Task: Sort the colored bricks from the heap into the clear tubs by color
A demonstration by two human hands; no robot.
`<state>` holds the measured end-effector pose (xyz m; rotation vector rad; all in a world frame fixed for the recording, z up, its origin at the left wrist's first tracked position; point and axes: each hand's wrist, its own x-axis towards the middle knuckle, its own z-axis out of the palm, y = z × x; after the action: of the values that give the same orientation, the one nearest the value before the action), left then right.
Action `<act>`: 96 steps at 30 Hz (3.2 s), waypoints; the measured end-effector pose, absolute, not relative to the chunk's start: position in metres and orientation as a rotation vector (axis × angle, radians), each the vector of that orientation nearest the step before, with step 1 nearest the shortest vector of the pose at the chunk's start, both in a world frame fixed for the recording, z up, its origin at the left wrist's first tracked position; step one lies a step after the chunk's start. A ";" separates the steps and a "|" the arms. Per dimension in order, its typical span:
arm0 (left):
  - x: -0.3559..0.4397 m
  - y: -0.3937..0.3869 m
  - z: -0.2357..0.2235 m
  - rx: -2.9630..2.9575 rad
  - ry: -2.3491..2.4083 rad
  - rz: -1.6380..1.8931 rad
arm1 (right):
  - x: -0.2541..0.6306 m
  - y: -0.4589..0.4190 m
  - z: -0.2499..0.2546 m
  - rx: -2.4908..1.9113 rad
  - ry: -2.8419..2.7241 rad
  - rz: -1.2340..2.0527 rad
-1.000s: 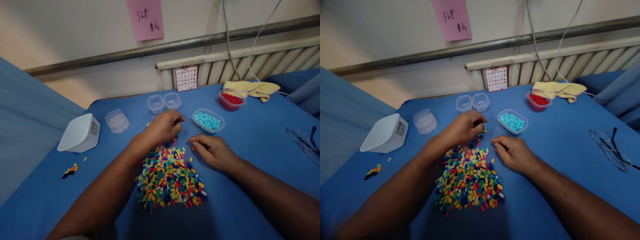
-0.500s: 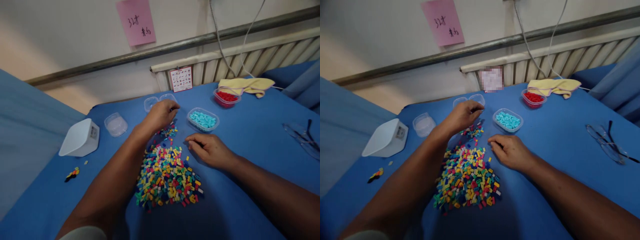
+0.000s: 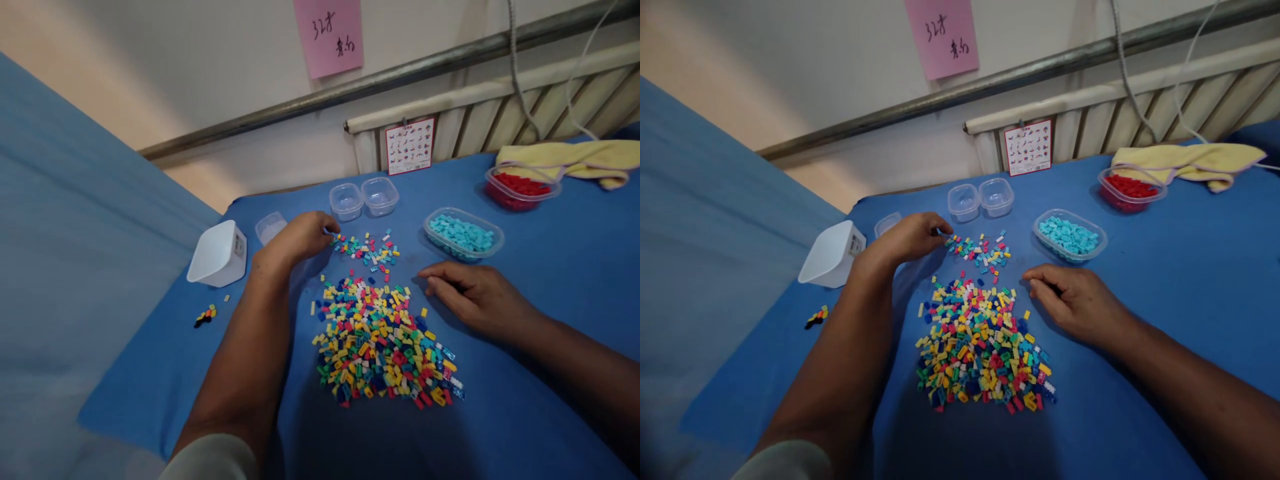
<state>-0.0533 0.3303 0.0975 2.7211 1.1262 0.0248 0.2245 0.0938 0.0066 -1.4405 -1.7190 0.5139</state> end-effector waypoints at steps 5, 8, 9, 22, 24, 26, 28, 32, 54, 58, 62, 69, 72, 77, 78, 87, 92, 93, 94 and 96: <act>-0.047 0.329 0.085 2.734 1.032 -0.185 | 0.226 0.092 0.004 -1.458 -1.728 0.515; -0.046 0.329 0.080 2.711 0.998 -0.246 | 0.227 0.091 0.003 -1.460 -1.722 0.528; -0.047 0.329 0.079 2.704 1.002 -0.243 | 0.227 0.091 0.003 -1.458 -1.721 0.533; -0.043 0.324 0.075 2.743 0.842 -0.155 | 0.229 0.091 0.002 -1.448 -1.719 0.541; -0.043 0.325 0.074 2.765 0.777 -0.124 | 0.229 0.091 0.003 -1.456 -1.714 0.556; -0.042 0.326 0.073 2.781 0.747 -0.128 | 0.228 0.090 0.003 -1.462 -1.704 0.564; -0.043 0.328 0.072 2.776 0.760 -0.158 | 0.229 0.090 0.003 -1.465 -1.703 0.565; -0.046 0.332 0.069 2.705 0.865 -0.197 | 0.229 0.090 0.003 -1.456 -1.726 0.553; -0.034 0.315 0.089 2.720 1.150 -0.406 | 0.227 0.096 0.006 -1.444 -1.772 0.518; -0.034 0.316 0.093 2.666 1.202 -0.444 | 0.226 0.100 0.007 -1.457 -1.770 0.532; -0.031 0.316 0.094 2.679 1.245 -0.463 | 0.226 0.102 0.006 -1.435 -1.760 0.541; -0.027 0.314 0.103 2.671 1.241 -0.277 | 0.224 0.106 0.004 -1.416 -1.738 0.546; -0.007 0.303 0.112 2.662 1.064 -0.096 | 0.223 0.108 0.005 -1.411 -1.732 0.545; 0.066 0.283 0.124 2.683 0.755 0.136 | 0.222 0.109 0.005 -1.396 -1.714 0.567; 0.082 0.281 0.124 2.706 0.705 0.173 | 0.222 0.110 0.005 -1.389 -1.711 0.563; 0.151 0.288 0.112 2.838 0.697 0.123 | 0.222 0.112 0.009 -1.387 -1.710 0.540; 0.146 0.287 0.113 2.822 0.716 0.091 | 0.222 0.113 0.011 -1.402 -1.727 0.571; 0.146 0.286 0.113 2.824 0.700 0.079 | 0.222 0.113 0.011 -1.405 -1.726 0.571; 0.145 0.286 0.113 2.825 0.677 0.068 | 0.222 0.113 0.011 -1.408 -1.724 0.571; 0.144 0.286 0.113 2.813 0.628 0.080 | 0.222 0.113 0.011 -1.405 -1.724 0.576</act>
<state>0.1442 0.2862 0.1126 2.8129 0.6278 0.0801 0.2225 0.1127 0.0109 -1.4047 -1.7241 0.5759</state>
